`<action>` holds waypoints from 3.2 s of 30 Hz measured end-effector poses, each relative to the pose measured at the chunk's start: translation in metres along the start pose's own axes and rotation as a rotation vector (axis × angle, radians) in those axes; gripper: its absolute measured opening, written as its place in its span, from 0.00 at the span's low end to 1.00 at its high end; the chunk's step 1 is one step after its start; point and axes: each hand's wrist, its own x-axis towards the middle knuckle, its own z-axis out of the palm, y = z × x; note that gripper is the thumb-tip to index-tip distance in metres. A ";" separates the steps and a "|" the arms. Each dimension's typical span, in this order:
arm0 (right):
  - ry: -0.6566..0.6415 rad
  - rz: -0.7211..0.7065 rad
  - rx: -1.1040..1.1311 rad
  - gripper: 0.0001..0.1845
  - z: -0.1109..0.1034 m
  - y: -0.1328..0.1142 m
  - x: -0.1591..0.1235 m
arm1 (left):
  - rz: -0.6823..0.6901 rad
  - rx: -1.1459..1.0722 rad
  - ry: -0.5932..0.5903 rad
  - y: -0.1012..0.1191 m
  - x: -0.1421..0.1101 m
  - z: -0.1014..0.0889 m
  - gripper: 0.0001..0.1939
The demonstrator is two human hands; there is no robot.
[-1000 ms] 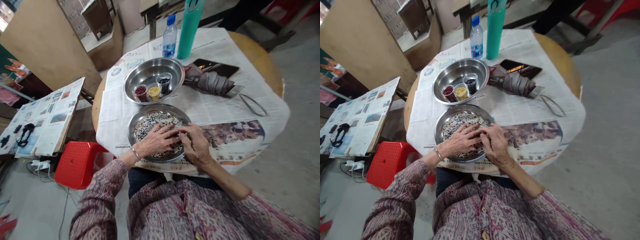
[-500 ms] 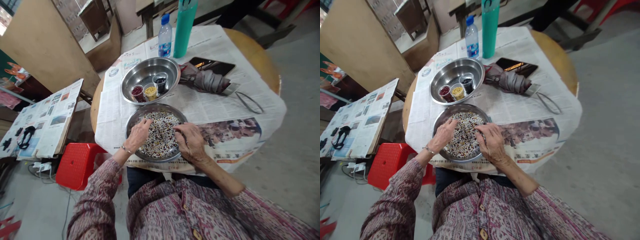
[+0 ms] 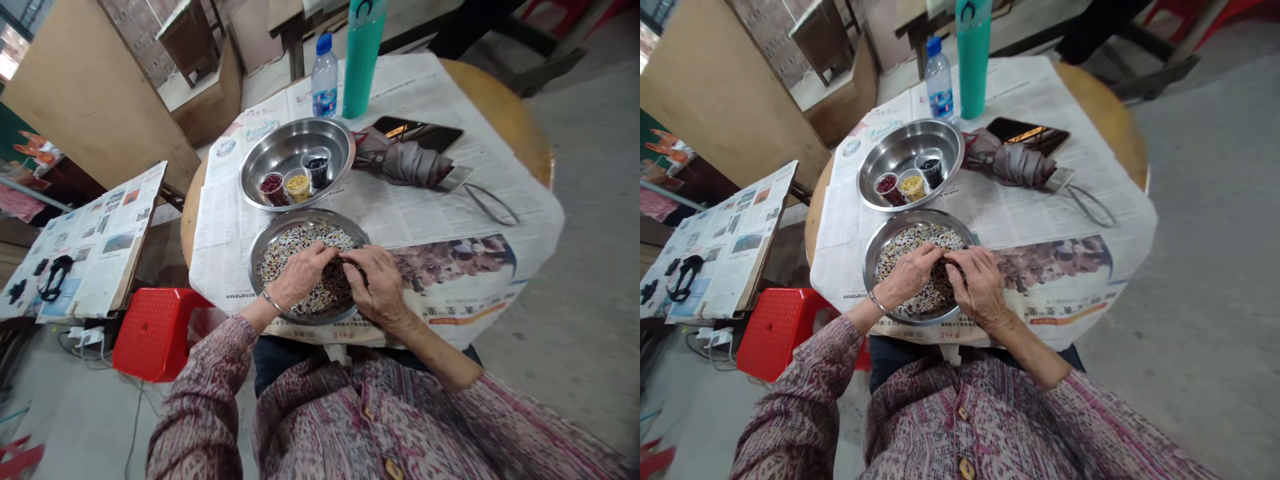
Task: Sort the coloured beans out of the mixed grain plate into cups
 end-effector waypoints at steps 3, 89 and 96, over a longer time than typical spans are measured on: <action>0.011 0.002 -0.017 0.12 0.000 -0.001 0.000 | -0.099 0.051 0.157 -0.007 0.009 -0.010 0.14; -0.609 -0.057 -0.518 0.14 0.056 0.013 0.080 | -0.266 -0.310 0.786 -0.039 -0.097 0.043 0.26; -0.666 -0.189 -0.263 0.13 0.099 -0.008 0.090 | -0.268 -0.356 0.819 -0.038 -0.095 0.041 0.23</action>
